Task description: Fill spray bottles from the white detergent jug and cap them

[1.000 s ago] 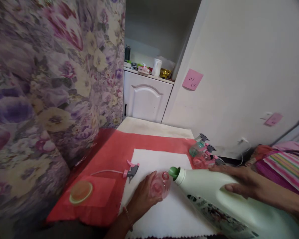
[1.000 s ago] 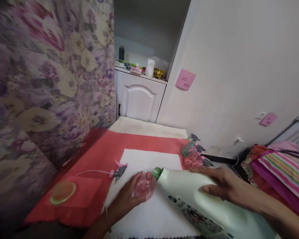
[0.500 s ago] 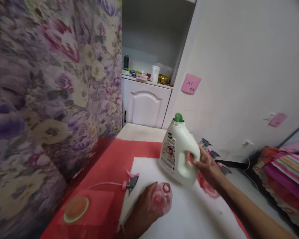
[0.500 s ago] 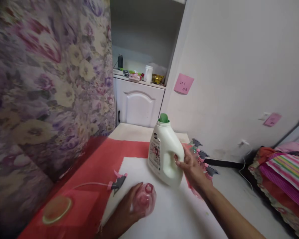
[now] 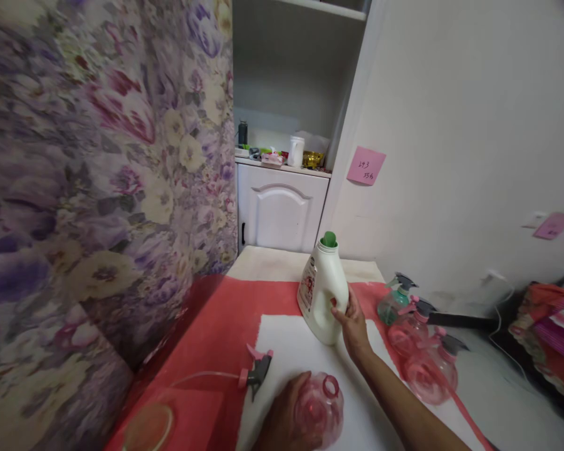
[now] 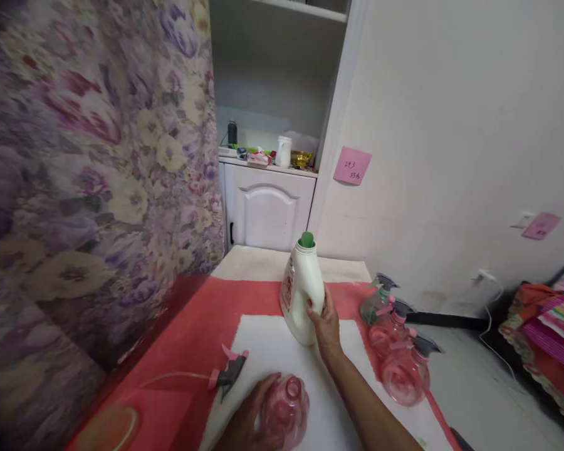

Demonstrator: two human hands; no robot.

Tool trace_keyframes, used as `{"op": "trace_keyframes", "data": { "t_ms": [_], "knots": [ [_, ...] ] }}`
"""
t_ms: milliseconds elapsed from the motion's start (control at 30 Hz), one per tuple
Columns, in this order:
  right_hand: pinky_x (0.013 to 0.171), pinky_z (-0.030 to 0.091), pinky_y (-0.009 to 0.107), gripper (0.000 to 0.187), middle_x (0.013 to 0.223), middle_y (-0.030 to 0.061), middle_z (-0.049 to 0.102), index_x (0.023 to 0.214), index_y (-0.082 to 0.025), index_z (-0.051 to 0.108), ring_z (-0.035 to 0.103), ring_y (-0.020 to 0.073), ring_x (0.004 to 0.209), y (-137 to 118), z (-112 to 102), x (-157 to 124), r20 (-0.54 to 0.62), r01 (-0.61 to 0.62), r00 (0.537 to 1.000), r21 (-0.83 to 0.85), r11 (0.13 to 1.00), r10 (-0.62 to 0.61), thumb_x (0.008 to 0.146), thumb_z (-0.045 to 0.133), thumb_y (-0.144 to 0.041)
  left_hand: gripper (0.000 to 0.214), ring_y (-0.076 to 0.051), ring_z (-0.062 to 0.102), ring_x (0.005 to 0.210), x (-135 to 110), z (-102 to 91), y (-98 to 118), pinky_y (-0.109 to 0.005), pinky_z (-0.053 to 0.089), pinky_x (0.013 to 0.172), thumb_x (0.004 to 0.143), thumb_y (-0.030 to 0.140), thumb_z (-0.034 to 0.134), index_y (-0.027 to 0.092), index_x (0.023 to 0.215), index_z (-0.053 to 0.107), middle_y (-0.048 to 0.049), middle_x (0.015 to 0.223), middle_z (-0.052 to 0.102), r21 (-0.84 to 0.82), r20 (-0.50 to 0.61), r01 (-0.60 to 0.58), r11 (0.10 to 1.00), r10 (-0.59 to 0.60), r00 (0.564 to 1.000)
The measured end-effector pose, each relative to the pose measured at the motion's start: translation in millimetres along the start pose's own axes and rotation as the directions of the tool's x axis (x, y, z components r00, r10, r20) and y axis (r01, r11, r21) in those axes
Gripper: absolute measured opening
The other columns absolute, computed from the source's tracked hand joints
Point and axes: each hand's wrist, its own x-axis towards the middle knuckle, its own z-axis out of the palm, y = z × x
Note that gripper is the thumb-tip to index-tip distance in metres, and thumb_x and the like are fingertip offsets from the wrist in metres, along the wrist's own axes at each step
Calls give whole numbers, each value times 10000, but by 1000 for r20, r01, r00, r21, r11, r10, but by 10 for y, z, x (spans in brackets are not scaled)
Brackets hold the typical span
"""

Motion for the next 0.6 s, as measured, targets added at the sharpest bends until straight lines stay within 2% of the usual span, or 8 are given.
{"op": "trace_keyframes", "data": {
  "t_ms": [133,267,300,333,433,467,533,600],
  "knots": [
    [1086,404,468,717,1313,92,630,1353,-226,505,544,302,1246,-23,-134,-81,-8,-41,999,-91,995,40,681,742,-306,714,-328,478,1333,-1,-18,69,-477,386,1140,699,385,708,326,1361,448,-81,1441,525,73,-36,17,997,-14,999],
    [1096,372,555,650,1291,139,639,1352,-219,514,573,331,1218,-70,-469,-534,-72,-103,993,-176,979,92,758,733,-366,636,-304,535,1277,-16,-33,212,-434,433,1102,751,457,675,302,1331,465,-83,1380,579,62,-38,-42,997,45,998],
    [1094,392,535,594,1297,129,644,1329,-239,537,578,321,1230,-70,-558,-703,-38,-130,991,-197,972,125,784,715,-391,612,-295,549,1262,-24,-41,277,-415,443,1091,767,474,661,290,1321,474,-83,1368,590,52,-38,-47,998,49,998],
    [1097,406,513,553,1323,119,639,1311,-259,556,573,312,1254,-64,-636,-883,46,-172,982,-187,967,183,797,709,-397,582,-286,564,1245,-33,-50,352,-399,454,1078,785,489,643,280,1306,486,-82,1352,604,43,-36,-43,998,44,998],
    [1095,430,497,581,1355,110,629,1292,-280,583,567,324,1276,-16,-744,-1382,294,-276,908,-118,954,299,751,760,-398,499,-274,599,1201,-57,-82,573,-380,477,1043,810,511,606,265,1239,535,-77,1290,650,41,-50,1,999,1,999],
    [1105,419,495,655,1378,107,610,1307,-282,574,544,332,1297,1,-732,-1507,330,-268,898,-114,957,291,702,801,-390,513,-275,596,1206,-62,-89,620,-380,473,1047,798,512,619,260,1236,535,-80,1293,650,37,-50,7,999,-5,999],
    [1135,377,499,831,1426,102,563,1347,-283,544,488,353,1339,19,-655,-1665,319,-197,918,-144,970,234,587,869,-375,595,-279,577,1235,-65,-86,650,-379,462,1061,749,508,667,248,1261,509,-91,1331,627,9,-44,-7,1000,7,999],
    [1156,341,498,889,1437,96,544,1367,-284,523,465,353,1352,9,-555,-1716,303,-128,937,-171,977,176,555,879,-349,655,-277,571,1246,-61,-51,604,-372,467,1057,719,500,691,244,1285,481,-93,1350,614,-25,-48,-21,999,20,999]
  ]
}}
